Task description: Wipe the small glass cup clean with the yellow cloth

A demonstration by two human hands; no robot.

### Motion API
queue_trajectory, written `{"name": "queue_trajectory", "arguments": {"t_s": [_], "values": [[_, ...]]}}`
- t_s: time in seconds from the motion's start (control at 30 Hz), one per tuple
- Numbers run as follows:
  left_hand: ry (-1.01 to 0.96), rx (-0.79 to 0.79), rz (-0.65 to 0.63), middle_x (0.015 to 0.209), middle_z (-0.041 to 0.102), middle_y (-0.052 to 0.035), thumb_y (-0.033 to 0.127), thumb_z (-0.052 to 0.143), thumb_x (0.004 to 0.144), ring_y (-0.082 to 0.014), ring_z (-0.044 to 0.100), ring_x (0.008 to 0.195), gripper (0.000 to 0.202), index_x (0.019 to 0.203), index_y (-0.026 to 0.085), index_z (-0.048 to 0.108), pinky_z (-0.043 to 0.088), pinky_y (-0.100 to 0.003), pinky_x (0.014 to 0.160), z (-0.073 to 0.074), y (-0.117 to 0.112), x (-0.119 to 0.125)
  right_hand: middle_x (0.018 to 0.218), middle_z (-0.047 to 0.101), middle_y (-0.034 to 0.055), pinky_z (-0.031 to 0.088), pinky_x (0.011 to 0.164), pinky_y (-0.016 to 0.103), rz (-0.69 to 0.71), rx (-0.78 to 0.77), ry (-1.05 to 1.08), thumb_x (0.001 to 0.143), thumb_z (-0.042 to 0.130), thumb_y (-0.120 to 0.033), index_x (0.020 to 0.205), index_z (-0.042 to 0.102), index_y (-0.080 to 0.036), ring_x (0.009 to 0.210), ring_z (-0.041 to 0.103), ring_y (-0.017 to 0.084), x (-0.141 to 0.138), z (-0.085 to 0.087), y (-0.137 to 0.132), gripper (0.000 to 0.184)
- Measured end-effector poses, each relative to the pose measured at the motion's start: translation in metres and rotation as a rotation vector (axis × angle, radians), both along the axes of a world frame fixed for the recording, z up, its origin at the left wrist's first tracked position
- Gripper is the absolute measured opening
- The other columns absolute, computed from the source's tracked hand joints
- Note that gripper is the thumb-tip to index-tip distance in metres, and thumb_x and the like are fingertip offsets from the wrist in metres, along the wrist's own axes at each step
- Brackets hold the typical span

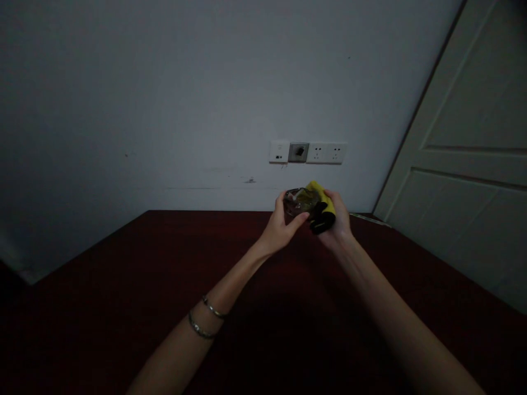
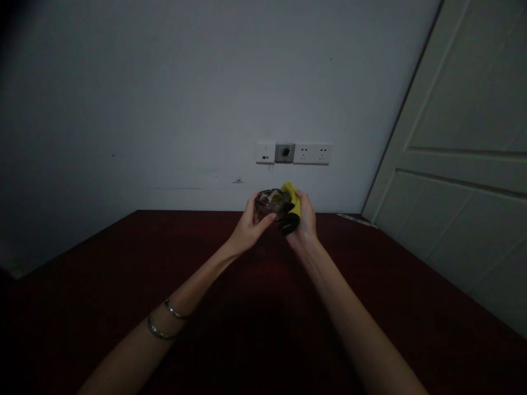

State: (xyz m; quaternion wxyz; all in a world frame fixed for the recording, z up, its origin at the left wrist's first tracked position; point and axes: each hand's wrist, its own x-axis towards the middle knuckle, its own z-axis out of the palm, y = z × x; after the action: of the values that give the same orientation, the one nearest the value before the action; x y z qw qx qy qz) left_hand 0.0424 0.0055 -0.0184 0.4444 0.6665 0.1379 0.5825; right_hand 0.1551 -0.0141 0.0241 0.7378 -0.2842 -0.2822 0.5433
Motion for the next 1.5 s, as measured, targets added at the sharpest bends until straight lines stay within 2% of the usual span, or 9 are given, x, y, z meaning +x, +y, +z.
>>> {"name": "queue_trajectory", "arguments": {"t_s": [0.33, 0.57, 0.77, 0.9, 1.03, 1.17, 1.3, 1.4, 1.5], "values": [[-0.096, -0.016, 0.303, 0.13, 0.05, -0.0133, 0.029, 0.076, 0.064, -0.0241, 0.047, 0.121, 0.07, 0.125, 0.019, 0.042, 0.032, -0.04, 0.106, -0.004, 0.019, -0.01, 0.085, 0.066, 0.0, 0.052, 0.072, 0.027, -0.02, 0.164, -0.112, 0.077, 0.06, -0.034, 0.091, 0.061, -0.022, 0.078, 0.062, 0.014, -0.029, -0.022, 0.006, 0.019], [-0.262, -0.211, 0.238, 0.115, 0.06, -0.0116, 0.026, 0.079, 0.057, -0.0208, 0.057, 0.106, 0.069, 0.116, 0.016, 0.046, 0.039, -0.037, 0.098, -0.002, 0.025, -0.018, 0.072, 0.065, 0.0018, 0.054, 0.063, 0.029, 0.111, 0.027, -0.136, 0.073, 0.059, -0.028, 0.083, 0.061, -0.017, 0.063, 0.063, 0.015, -0.015, -0.025, 0.006, 0.015], [-0.396, -0.504, -0.097, 0.096, 0.064, -0.0099, 0.035, 0.071, 0.066, -0.0215, 0.061, 0.092, 0.034, 0.09, 0.014, 0.056, 0.045, -0.041, 0.089, 0.001, 0.023, -0.03, 0.068, 0.064, 0.004, 0.056, 0.062, 0.037, 0.199, -0.062, -0.035, 0.072, 0.057, -0.03, 0.079, 0.06, -0.017, 0.06, 0.063, 0.018, 0.011, -0.03, 0.016, 0.016], [-0.41, -0.689, -0.298, 0.102, 0.062, -0.013, 0.044, 0.059, 0.074, -0.027, 0.058, 0.101, 0.036, 0.095, 0.015, 0.055, 0.045, -0.048, 0.09, 0.004, 0.016, -0.033, 0.068, 0.065, 0.0057, 0.055, 0.057, 0.032, 0.216, -0.115, -0.114, 0.066, 0.059, -0.018, 0.076, 0.061, -0.015, 0.059, 0.062, 0.017, 0.023, -0.035, 0.022, 0.011], [-0.448, -0.755, -0.423, 0.109, 0.06, -0.0119, 0.04, 0.054, 0.075, -0.0286, 0.055, 0.108, 0.032, 0.099, 0.018, 0.054, 0.045, -0.048, 0.089, 0.005, 0.015, -0.032, 0.058, 0.062, 0.0026, 0.047, 0.044, 0.027, 0.074, -0.1, -0.284, 0.065, 0.06, -0.016, 0.071, 0.062, -0.016, 0.047, 0.056, 0.015, 0.034, -0.034, 0.028, 0.006], [-0.475, -0.946, -0.451, 0.101, 0.062, -0.019, 0.042, 0.049, 0.072, -0.029, 0.058, 0.097, 0.04, 0.098, 0.012, 0.055, 0.049, -0.04, 0.077, 0.004, 0.016, -0.03, 0.053, 0.06, -0.0048, 0.048, 0.054, 0.024, -0.067, 0.025, -0.389, 0.062, 0.061, -0.007, 0.07, 0.065, -0.019, 0.05, 0.054, 0.011, 0.042, -0.021, 0.032, 0.015], [-0.396, -1.105, -0.398, 0.087, 0.063, -0.018, 0.042, 0.036, 0.077, -0.0248, 0.06, 0.077, 0.044, 0.099, 0.01, 0.056, 0.046, -0.032, 0.059, 0.007, 0.016, -0.026, 0.083, 0.072, -0.0026, 0.046, 0.091, 0.038, -0.12, 0.379, -0.764, 0.061, 0.061, -0.005, 0.085, 0.071, -0.023, 0.085, 0.063, 0.018, 0.036, 0.003, 0.03, 0.031], [-0.289, -1.193, -0.37, 0.083, 0.063, -0.0175, 0.044, 0.028, 0.082, -0.0246, 0.06, 0.072, 0.048, 0.098, 0.009, 0.057, 0.044, -0.03, 0.054, 0.01, 0.013, -0.024, 0.111, 0.068, -0.0039, 0.026, 0.11, 0.046, 0.015, 0.622, -1.013, 0.061, 0.058, -0.002, 0.096, 0.069, -0.027, 0.117, 0.053, 0.02, 0.026, 0.022, 0.029, 0.045], [-0.259, -1.221, -0.335, 0.078, 0.063, -0.0143, 0.042, 0.026, 0.084, -0.0241, 0.061, 0.069, 0.046, 0.096, 0.011, 0.058, 0.045, -0.03, 0.055, 0.013, 0.01, -0.021, 0.118, 0.064, -0.0033, 0.024, 0.111, 0.047, 0.257, 0.753, -1.251, 0.058, 0.056, 0.004, 0.099, 0.069, -0.028, 0.128, 0.044, 0.021, 0.016, 0.036, 0.03, 0.052]]}}
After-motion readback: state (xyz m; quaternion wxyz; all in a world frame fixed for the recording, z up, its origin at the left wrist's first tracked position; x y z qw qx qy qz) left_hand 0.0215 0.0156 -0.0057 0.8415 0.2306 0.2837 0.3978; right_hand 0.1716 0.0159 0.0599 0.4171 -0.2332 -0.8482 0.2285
